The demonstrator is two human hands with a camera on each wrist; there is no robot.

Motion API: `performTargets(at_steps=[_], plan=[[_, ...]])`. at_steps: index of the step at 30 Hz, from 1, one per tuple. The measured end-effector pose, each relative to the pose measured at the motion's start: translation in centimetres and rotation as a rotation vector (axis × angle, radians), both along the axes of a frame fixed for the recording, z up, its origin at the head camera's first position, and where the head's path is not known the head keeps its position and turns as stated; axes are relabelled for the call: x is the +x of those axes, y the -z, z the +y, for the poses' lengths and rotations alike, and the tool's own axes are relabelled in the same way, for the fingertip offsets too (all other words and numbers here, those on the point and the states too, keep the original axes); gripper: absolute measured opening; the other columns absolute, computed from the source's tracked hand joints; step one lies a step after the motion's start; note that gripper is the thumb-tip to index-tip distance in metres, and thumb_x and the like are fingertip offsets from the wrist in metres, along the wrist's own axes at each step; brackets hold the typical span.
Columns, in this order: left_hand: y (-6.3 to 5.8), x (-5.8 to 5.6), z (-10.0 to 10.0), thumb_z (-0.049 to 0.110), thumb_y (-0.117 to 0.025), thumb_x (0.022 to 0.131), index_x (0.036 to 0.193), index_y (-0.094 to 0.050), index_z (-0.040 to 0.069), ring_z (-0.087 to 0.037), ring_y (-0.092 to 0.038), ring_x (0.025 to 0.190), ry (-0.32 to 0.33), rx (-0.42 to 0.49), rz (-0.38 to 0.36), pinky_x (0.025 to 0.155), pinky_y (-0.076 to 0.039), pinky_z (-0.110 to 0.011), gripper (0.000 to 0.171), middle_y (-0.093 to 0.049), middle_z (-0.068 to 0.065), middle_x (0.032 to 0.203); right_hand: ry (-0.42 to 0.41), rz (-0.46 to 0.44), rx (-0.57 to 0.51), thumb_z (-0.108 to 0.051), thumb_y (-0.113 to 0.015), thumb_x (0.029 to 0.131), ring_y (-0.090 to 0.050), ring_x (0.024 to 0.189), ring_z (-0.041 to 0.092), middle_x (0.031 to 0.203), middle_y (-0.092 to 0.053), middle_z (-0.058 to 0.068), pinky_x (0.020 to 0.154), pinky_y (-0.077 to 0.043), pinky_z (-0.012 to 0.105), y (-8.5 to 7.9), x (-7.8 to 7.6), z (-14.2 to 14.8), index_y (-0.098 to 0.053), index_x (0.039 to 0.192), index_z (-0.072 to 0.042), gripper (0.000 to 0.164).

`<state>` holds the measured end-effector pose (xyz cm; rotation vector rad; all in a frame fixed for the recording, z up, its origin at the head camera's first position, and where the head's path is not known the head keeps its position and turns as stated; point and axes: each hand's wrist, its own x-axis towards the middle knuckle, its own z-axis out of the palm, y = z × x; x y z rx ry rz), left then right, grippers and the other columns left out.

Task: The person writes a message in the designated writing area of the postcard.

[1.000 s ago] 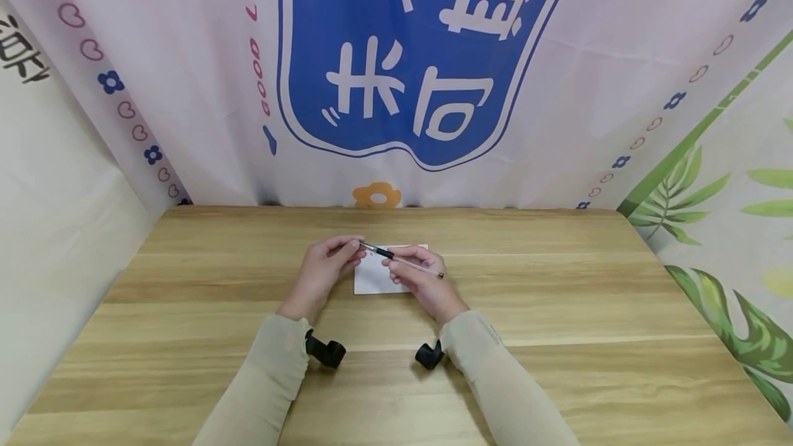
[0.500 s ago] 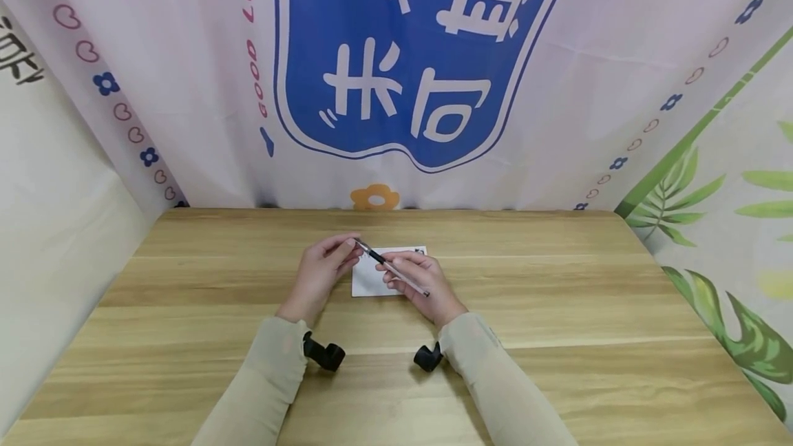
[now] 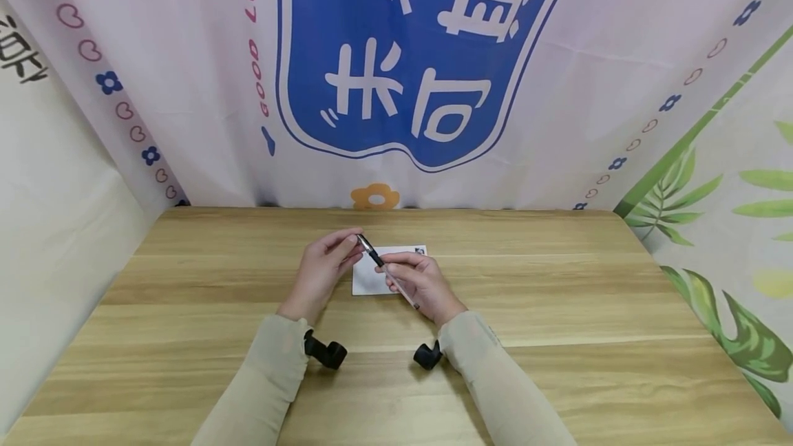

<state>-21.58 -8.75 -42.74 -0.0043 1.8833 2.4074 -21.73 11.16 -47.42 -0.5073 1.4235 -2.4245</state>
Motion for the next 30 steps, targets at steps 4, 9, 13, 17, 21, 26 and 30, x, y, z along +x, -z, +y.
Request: performTargets(at_steps=[4, 9, 13, 17, 21, 26, 30], plan=[[-0.16, 0.08, 0.17, 0.008, -0.055, 0.105, 0.136, -0.056, -0.010, -0.013, -0.067, 0.104, -0.001, 0.014, 0.011, 0.096, -0.053, -0.029, 0.035, -0.060, -0.021, 0.128, -0.001, 0.006, -0.019, 0.004, -0.058, 0.098, -0.066, 0.073, 0.010, 0.097, -0.076, 0.007, 0.067, -0.054, 0.021, 0.03, 0.00, 0.04, -0.078, 0.107, -0.011, 0.027], [-0.35, 0.16, 0.34, 0.006, -0.054, 0.105, 0.135, -0.057, -0.010, -0.012, -0.068, 0.103, -0.011, 0.015, 0.015, 0.095, -0.054, -0.028, 0.034, -0.062, -0.018, 0.124, 0.023, 0.021, 0.003, 0.004, -0.060, 0.098, -0.064, 0.073, 0.010, 0.098, -0.076, 0.006, 0.067, -0.053, 0.021, 0.02, 0.04, 0.08, -0.079, 0.106, -0.013, 0.027], [-0.50, 0.23, 0.32, 0.006, -0.055, 0.105, 0.135, -0.057, -0.010, -0.011, -0.069, 0.101, -0.020, 0.011, 0.019, 0.094, -0.054, -0.028, 0.034, -0.065, -0.014, 0.120, 0.060, 0.040, 0.035, 0.006, -0.059, 0.098, -0.063, 0.075, 0.012, 0.098, -0.076, 0.005, 0.066, -0.052, 0.021, 0.03, 0.02, 0.07, -0.080, 0.104, -0.015, 0.030], [-0.60, 0.24, 0.14, 0.009, -0.056, 0.105, 0.135, -0.058, -0.007, -0.011, -0.069, 0.103, -0.015, 0.005, 0.021, 0.095, -0.054, -0.028, 0.034, -0.065, -0.014, 0.122, 0.104, 0.046, 0.054, 0.006, -0.059, 0.097, -0.062, 0.076, 0.012, 0.098, -0.076, 0.004, 0.066, -0.052, 0.021, -0.01, -0.01, 0.12, -0.080, 0.103, -0.016, 0.031], [-0.60, 0.18, -0.03, 0.013, -0.056, 0.105, 0.134, -0.060, -0.005, -0.014, -0.068, 0.107, -0.008, -0.025, 0.003, 0.095, -0.054, -0.028, 0.033, -0.065, -0.017, 0.126, 0.141, 0.054, 0.056, 0.006, -0.059, 0.097, -0.060, 0.074, 0.012, 0.098, -0.076, 0.004, 0.066, -0.051, 0.021, 0.07, -0.02, 0.29, -0.080, 0.103, -0.016, 0.030], [-0.40, 0.02, -0.27, 0.013, -0.057, 0.105, 0.132, -0.060, -0.005, -0.014, -0.067, 0.106, -0.018, -0.091, -0.006, 0.094, -0.055, -0.029, 0.033, -0.063, -0.022, 0.131, 0.223, 0.035, 0.074, 0.004, -0.063, 0.096, -0.061, 0.074, 0.012, 0.097, -0.076, 0.003, 0.069, -0.053, 0.022, 0.12, 0.10, 0.54, -0.080, 0.102, -0.015, 0.026], [-0.10, -0.22, -0.61, 0.012, -0.056, 0.105, 0.132, -0.060, -0.005, -0.013, -0.067, 0.105, -0.013, -0.148, -0.008, 0.098, -0.053, -0.035, 0.032, -0.061, -0.025, 0.133, 0.319, 0.017, 0.100, 0.004, -0.066, 0.094, -0.061, 0.073, 0.011, 0.095, -0.075, 0.004, 0.067, -0.053, 0.021, 0.14, 0.04, 0.76, -0.079, 0.104, -0.006, 0.020]])
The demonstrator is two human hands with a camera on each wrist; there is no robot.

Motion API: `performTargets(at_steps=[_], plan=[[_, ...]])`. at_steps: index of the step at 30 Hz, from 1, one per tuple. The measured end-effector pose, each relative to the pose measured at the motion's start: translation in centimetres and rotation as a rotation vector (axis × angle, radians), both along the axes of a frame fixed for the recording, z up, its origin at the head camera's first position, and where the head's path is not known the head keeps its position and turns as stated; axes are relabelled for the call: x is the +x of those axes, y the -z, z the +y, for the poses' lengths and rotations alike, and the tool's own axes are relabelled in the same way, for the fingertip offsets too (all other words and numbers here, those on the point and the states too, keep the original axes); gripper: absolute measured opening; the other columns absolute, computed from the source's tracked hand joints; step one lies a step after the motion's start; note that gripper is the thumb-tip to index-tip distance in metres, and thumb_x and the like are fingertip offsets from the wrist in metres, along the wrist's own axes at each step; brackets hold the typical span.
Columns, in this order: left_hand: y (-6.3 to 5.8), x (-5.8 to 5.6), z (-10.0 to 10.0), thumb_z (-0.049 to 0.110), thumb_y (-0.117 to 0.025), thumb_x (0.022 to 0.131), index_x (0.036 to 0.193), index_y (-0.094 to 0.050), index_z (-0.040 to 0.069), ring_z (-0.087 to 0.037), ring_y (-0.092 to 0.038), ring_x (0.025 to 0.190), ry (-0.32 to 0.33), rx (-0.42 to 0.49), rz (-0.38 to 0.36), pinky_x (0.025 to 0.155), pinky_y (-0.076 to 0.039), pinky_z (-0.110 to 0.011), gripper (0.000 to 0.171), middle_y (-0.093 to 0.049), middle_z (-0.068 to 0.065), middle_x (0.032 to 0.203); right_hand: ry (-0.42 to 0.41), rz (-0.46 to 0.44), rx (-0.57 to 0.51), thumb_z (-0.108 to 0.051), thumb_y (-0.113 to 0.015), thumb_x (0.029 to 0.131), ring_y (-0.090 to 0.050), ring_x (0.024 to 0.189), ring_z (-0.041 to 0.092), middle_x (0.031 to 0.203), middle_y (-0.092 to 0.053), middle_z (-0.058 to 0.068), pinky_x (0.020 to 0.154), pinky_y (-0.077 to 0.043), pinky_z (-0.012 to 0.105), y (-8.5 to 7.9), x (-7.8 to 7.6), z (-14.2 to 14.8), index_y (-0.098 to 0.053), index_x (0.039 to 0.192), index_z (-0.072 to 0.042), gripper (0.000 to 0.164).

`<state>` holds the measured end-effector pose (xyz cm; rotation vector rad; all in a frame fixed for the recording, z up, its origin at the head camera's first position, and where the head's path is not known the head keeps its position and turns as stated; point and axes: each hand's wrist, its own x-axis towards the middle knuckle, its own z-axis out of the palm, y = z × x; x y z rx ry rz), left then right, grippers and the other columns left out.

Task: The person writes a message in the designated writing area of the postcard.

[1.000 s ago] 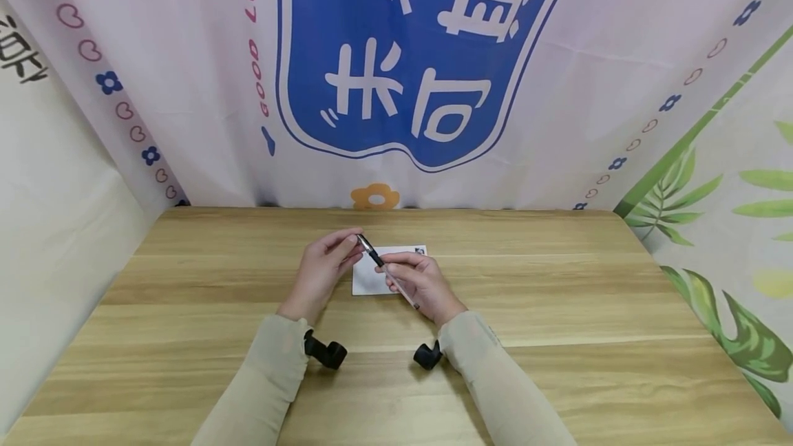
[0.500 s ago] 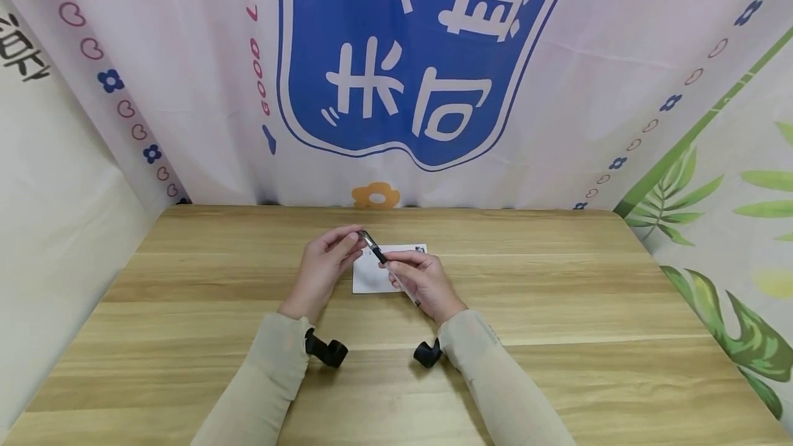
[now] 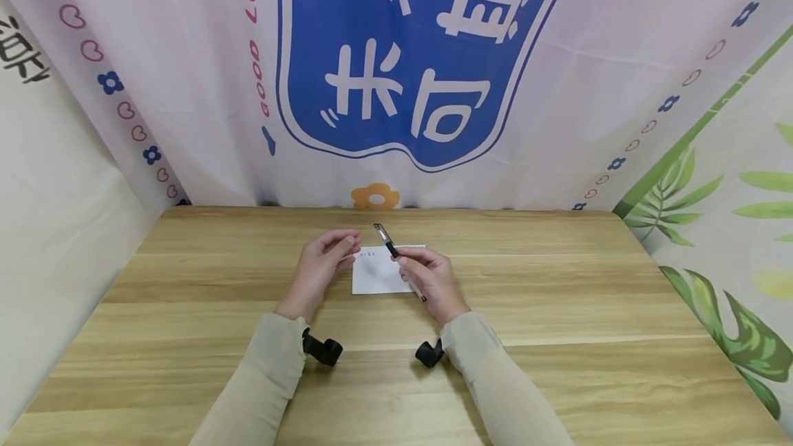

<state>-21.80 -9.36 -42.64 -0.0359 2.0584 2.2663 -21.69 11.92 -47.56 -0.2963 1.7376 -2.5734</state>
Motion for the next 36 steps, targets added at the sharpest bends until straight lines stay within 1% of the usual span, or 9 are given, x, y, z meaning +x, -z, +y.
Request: performTargets(at_steps=[3, 5, 11, 15, 18, 24, 28, 33, 36], plan=[[0.3, -0.2, -0.3, 0.011, -0.056, 0.105, 0.133, -0.060, -0.006, -0.014, -0.067, 0.104, 0.009, -0.035, -0.001, 0.099, -0.053, -0.038, 0.033, -0.061, -0.026, 0.133, 0.092, 0.002, 0.032, 0.005, -0.066, 0.092, -0.061, 0.070, 0.011, 0.092, -0.075, 0.004, 0.064, -0.052, 0.020, -0.1, -0.1, 0.2, -0.075, 0.109, 0.004, 0.019], [0.5, -0.3, -0.5, 0.013, -0.055, 0.106, 0.134, -0.060, -0.006, -0.016, -0.066, 0.106, 0.018, -0.063, -0.002, 0.099, -0.053, -0.039, 0.034, -0.061, -0.026, 0.132, 0.156, 0.004, 0.069, 0.005, -0.067, 0.091, -0.060, 0.069, 0.011, 0.090, -0.075, 0.003, 0.063, -0.051, 0.020, -0.1, -0.1, 0.3, -0.072, 0.110, 0.008, 0.020], [0.8, -0.5, -1.1, 0.015, -0.056, 0.106, 0.135, -0.059, -0.006, -0.027, -0.063, 0.114, 0.026, -0.127, -0.031, 0.098, -0.053, -0.035, 0.037, -0.061, -0.025, 0.132, 0.318, 0.037, 0.225, 0.003, -0.069, 0.091, -0.058, 0.068, 0.010, 0.091, -0.073, 0.007, 0.061, -0.049, 0.019, 0.0, -0.4, 1.1, -0.075, 0.109, 0.004, 0.019], [1.0, -0.6, -1.3, 0.015, -0.056, 0.106, 0.135, -0.059, -0.007, -0.026, -0.064, 0.112, 0.027, -0.163, -0.040, 0.096, -0.054, -0.033, 0.037, -0.063, -0.025, 0.131, 0.417, 0.069, 0.315, 0.005, -0.068, 0.090, -0.059, 0.073, 0.011, 0.094, -0.072, 0.012, 0.063, -0.049, 0.018, 0.3, -0.5, 2.0, -0.076, 0.108, 0.004, 0.020], [1.2, -0.6, -1.4, 0.015, -0.056, 0.106, 0.134, -0.060, -0.006, -0.026, -0.064, 0.111, 0.027, -0.189, -0.042, 0.094, -0.054, -0.032, 0.035, -0.064, -0.024, 0.129, 0.484, 0.058, 0.388, 0.004, -0.068, 0.088, -0.060, 0.076, 0.012, 0.092, -0.070, 0.011, 0.063, -0.049, 0.017, 0.3, -0.4, 2.6, -0.077, 0.106, 0.001, 0.021], [1.4, -0.7, -1.9, 0.015, -0.055, 0.106, 0.134, -0.061, -0.004, -0.029, -0.063, 0.113, 0.020, -0.226, -0.052, 0.093, -0.054, -0.032, 0.034, -0.064, -0.023, 0.128, 0.561, 0.046, 0.524, 0.005, -0.066, 0.084, -0.059, 0.077, 0.015, 0.093, -0.069, 0.011, 0.065, -0.049, 0.017, 0.1, -0.3, 3.0, -0.077, 0.104, 0.000, 0.024], [1.6, -0.8, -2.2, 0.016, -0.054, 0.106, 0.135, -0.060, -0.004, -0.030, -0.062, 0.116, 0.033, -0.242, -0.056, 0.094, -0.054, -0.032, 0.035, -0.063, -0.023, 0.130, 0.613, 0.072, 0.616, 0.006, -0.066, 0.081, -0.061, 0.078, 0.017, 0.091, -0.070, 0.012, 0.066, -0.051, 0.017, 0.2, -0.4, 3.0, -0.077, 0.100, 0.002, 0.022], [1.5, -0.7, -2.7, 0.018, -0.055, 0.107, 0.135, -0.061, -0.004, -0.028, -0.062, 0.115, 0.034, -0.258, -0.046, 0.093, -0.054, -0.031, 0.036, -0.064, -0.022, 0.130, 0.653, 0.131, 0.760, 0.006, -0.069, 0.081, -0.064, 0.076, 0.022, 0.087, -0.070, 0.013, 0.067, -0.052, 0.022, 0.4, -0.6, 3.1, -0.077, 0.097, 0.004, 0.018], [1.3, -0.6, -2.8, 0.019, -0.055, 0.107, 0.135, -0.060, -0.003, -0.028, -0.062, 0.117, 0.046, -0.257, -0.043, 0.094, -0.053, -0.031, 0.036, -0.063, -0.022, 0.131, 0.656, 0.138, 0.812, 0.006, -0.070, 0.081, -0.066, 0.076, 0.025, 0.087, -0.071, 0.014, 0.069, -0.055, 0.027, 0.4, -0.6, 3.1, -0.077, 0.097, 0.005, 0.017]])
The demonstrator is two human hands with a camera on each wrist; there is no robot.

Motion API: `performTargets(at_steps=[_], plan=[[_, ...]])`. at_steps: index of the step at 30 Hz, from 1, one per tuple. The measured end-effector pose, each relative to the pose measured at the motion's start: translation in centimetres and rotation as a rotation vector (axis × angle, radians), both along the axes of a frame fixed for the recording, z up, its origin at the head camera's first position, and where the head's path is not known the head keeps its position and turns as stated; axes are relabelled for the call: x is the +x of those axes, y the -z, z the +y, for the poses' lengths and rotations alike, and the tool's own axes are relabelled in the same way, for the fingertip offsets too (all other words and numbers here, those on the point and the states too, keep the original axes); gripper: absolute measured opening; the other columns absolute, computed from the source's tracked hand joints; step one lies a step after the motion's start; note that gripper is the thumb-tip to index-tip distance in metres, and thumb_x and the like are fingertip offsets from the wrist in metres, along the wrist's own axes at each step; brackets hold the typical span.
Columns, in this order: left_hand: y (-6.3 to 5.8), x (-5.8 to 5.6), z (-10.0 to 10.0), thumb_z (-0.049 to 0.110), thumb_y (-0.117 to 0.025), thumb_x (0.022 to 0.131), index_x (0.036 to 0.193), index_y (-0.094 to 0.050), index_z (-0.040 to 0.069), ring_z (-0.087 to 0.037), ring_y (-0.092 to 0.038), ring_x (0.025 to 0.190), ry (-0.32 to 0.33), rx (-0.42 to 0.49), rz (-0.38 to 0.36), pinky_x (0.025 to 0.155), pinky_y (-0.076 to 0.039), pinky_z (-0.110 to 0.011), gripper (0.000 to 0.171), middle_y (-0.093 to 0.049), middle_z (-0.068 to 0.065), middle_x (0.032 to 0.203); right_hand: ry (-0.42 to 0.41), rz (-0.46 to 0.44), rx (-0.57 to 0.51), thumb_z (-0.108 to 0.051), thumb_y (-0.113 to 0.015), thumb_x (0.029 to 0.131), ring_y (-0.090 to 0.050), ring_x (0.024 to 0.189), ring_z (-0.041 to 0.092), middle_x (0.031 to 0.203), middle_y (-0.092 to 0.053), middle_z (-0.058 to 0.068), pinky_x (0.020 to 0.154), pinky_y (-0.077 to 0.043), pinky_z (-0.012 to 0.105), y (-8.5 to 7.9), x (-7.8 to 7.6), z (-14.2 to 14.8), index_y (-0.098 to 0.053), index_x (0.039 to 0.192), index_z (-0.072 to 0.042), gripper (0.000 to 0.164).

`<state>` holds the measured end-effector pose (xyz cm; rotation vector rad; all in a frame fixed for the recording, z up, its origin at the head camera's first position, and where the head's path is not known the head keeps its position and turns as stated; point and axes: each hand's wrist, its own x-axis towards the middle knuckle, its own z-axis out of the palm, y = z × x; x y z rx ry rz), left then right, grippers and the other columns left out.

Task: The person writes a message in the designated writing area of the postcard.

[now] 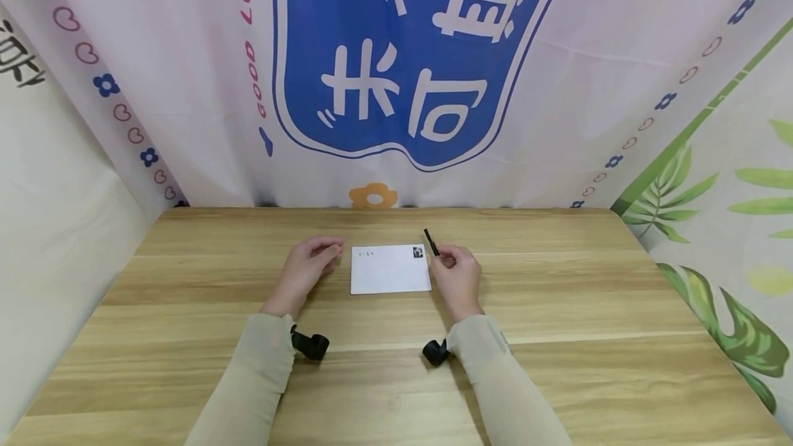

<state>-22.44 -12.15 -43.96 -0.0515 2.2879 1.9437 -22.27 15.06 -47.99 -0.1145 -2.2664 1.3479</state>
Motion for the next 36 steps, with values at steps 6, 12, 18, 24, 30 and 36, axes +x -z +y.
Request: performTargets(at_steps=[6, 12, 18, 24, 30, 36], plan=[[-0.3, 0.0, 0.0, 0.020, -0.056, 0.106, 0.136, -0.060, -0.003, -0.028, -0.061, 0.120, 0.015, 0.005, -0.010, 0.100, -0.051, -0.037, 0.037, -0.062, -0.022, 0.134, 0.005, -0.045, 0.033, 0.007, -0.070, 0.081, -0.068, 0.078, 0.027, 0.090, -0.071, 0.016, 0.072, -0.059, 0.035, 0.1, 0.0, 0.0, -0.076, 0.098, 0.005, 0.018], [-0.1, 0.1, 0.0, 0.018, -0.055, 0.107, 0.135, -0.059, -0.004, -0.030, -0.059, 0.122, 0.022, 0.009, -0.017, 0.104, -0.049, -0.041, 0.037, -0.061, -0.022, 0.135, 0.007, -0.068, 0.049, 0.008, -0.069, 0.080, -0.070, 0.081, 0.027, 0.093, -0.072, 0.017, 0.073, -0.060, 0.035, 0.3, 0.1, 0.0, -0.076, 0.098, 0.005, 0.019], [0.3, -0.2, 0.2, 0.017, -0.055, 0.107, 0.134, -0.061, -0.004, -0.029, -0.060, 0.121, 0.018, 0.002, -0.011, 0.102, -0.050, -0.039, 0.035, -0.061, -0.022, 0.134, 0.013, -0.066, 0.061, 0.008, -0.069, 0.080, -0.071, 0.083, 0.028, 0.094, -0.072, 0.017, 0.075, -0.060, 0.037, 0.5, -0.1, 0.3, -0.076, 0.098, 0.004, 0.020], [0.4, -0.5, 0.4, 0.017, -0.054, 0.107, 0.134, -0.061, -0.004, -0.028, -0.060, 0.120, 0.012, -0.003, -0.012, 0.101, -0.051, -0.038, 0.035, -0.062, -0.022, 0.133, 0.012, -0.075, 0.066, 0.007, -0.069, 0.078, -0.071, 0.084, 0.029, 0.094, -0.071, 0.017, 0.076, -0.060, 0.038, 0.5, -0.1, 0.7, -0.076, 0.100, 0.005, 0.023], [0.5, -0.4, 0.6, 0.016, -0.054, 0.107, 0.133, -0.062, -0.004, -0.030, -0.061, 0.118, 0.021, -0.016, -0.005, 0.097, -0.052, -0.037, 0.034, -0.063, -0.021, 0.132, 0.003, -0.068, 0.060, 0.005, -0.069, 0.078, -0.070, 0.084, 0.029, 0.094, -0.071, 0.016, 0.076, -0.059, 0.039, 0.6, -0.1, 0.9, -0.076, 0.101, 0.005, 0.024], [0.4, -0.5, 0.7, 0.016, -0.052, 0.107, 0.133, -0.061, -0.004, -0.031, -0.060, 0.118, 0.022, -0.026, 0.007, 0.097, -0.051, -0.039, 0.033, -0.062, -0.022, 0.131, -0.003, -0.089, 0.040, 0.002, -0.068, 0.082, -0.069, 0.085, 0.028, 0.095, -0.070, 0.014, 0.076, -0.059, 0.040, 0.6, -0.2, 1.0, -0.076, 0.104, 0.003, 0.024]])
